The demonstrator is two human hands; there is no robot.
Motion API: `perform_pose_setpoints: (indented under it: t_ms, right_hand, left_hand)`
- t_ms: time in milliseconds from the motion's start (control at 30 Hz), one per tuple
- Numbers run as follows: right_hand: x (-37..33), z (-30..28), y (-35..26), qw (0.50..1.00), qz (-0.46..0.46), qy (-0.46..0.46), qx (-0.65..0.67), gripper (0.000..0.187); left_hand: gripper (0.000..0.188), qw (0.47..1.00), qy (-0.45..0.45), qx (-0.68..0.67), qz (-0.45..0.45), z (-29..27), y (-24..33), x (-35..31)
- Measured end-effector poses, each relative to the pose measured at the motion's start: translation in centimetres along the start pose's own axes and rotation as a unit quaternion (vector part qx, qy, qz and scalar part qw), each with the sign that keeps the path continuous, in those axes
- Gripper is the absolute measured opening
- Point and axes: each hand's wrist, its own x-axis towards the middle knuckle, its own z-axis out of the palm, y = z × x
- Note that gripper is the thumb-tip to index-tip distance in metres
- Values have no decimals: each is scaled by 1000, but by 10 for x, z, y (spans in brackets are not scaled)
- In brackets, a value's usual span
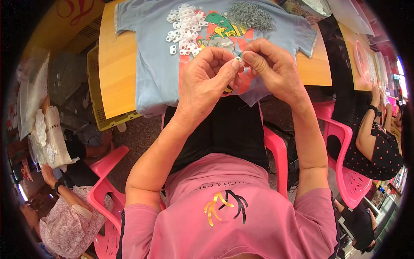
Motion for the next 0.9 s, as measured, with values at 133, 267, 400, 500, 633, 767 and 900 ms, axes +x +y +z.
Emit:
perform_pose_setpoints:
  t_ms: [133,267,400,500,633,767,900]
  right_hand:
    - [-1,1,3,1000,-6,6,-8,16]
    - [-1,6,1,996,-56,31,-58,11]
    - [-2,13,0,992,-71,54,-89,7]
    - [-3,20,-1,986,-99,80,-109,5]
    - [-2,21,-1,987,-96,89,-95,5]
    - [0,12,-6,997,-36,41,-58,9]
    - [5,-4,-4,996,-54,16,-62,13]
  left_hand:
    - [14,1000,5,10,-1,0,0,0]
    - [14,1000,6,14,0,-1,-1,0]
    - [12,1000,13,6,-2,0,-2,-1]
    - [12,1000,24,-5,1,2,-3,-2]
    - [12,999,29,0,13,2,-4,-2]
    - [13,1000,14,-22,-1,1,-1,0]
    - [15,1000,3,-11,-7,-1,-2,0]
